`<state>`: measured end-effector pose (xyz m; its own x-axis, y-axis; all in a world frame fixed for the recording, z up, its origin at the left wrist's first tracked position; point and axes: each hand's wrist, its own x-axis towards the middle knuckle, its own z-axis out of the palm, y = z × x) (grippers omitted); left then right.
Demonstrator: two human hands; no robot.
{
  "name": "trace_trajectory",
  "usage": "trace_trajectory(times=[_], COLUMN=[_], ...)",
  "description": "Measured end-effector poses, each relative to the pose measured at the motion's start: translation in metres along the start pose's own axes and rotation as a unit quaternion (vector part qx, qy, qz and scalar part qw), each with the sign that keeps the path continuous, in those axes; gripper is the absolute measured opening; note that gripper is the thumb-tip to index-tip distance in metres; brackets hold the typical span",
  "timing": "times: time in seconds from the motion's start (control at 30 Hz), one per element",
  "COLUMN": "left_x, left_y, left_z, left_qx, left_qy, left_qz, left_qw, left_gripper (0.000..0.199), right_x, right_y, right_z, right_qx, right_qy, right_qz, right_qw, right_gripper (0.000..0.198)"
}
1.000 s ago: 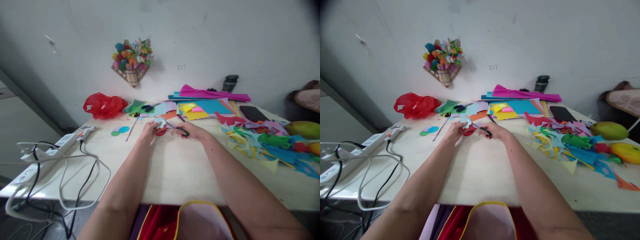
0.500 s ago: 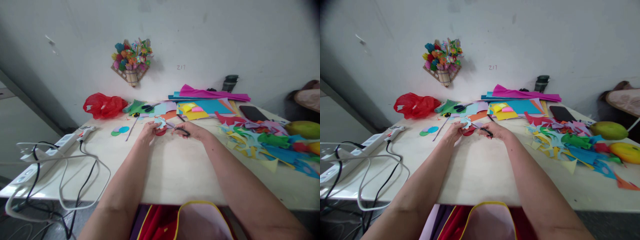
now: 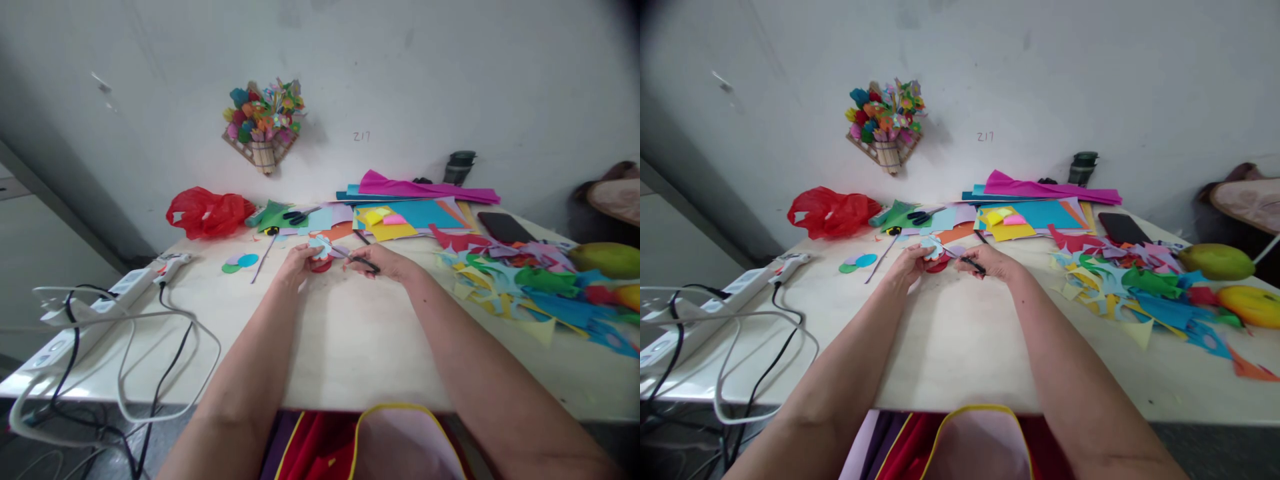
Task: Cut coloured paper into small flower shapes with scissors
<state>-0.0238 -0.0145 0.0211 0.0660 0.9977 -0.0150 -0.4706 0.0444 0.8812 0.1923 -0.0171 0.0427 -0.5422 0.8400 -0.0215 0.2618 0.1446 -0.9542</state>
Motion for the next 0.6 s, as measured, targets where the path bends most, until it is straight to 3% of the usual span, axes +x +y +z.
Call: trace_trajectory(times=[0.6], left_x=[0.0004], left_y=[-0.0077], left_z=[0.0087], left_qx=[-0.054], left_qy=[0.008], left_qz=[0.007], left_qw=[0.998], left_gripper=[0.018], right_x=[0.0036], right_y=[0.0007], right_z=[0.0058], right_qx=[0.061], right_qy=[0.032], right_qz=[-0.007], right_qw=[0.998], right_gripper=[0.027])
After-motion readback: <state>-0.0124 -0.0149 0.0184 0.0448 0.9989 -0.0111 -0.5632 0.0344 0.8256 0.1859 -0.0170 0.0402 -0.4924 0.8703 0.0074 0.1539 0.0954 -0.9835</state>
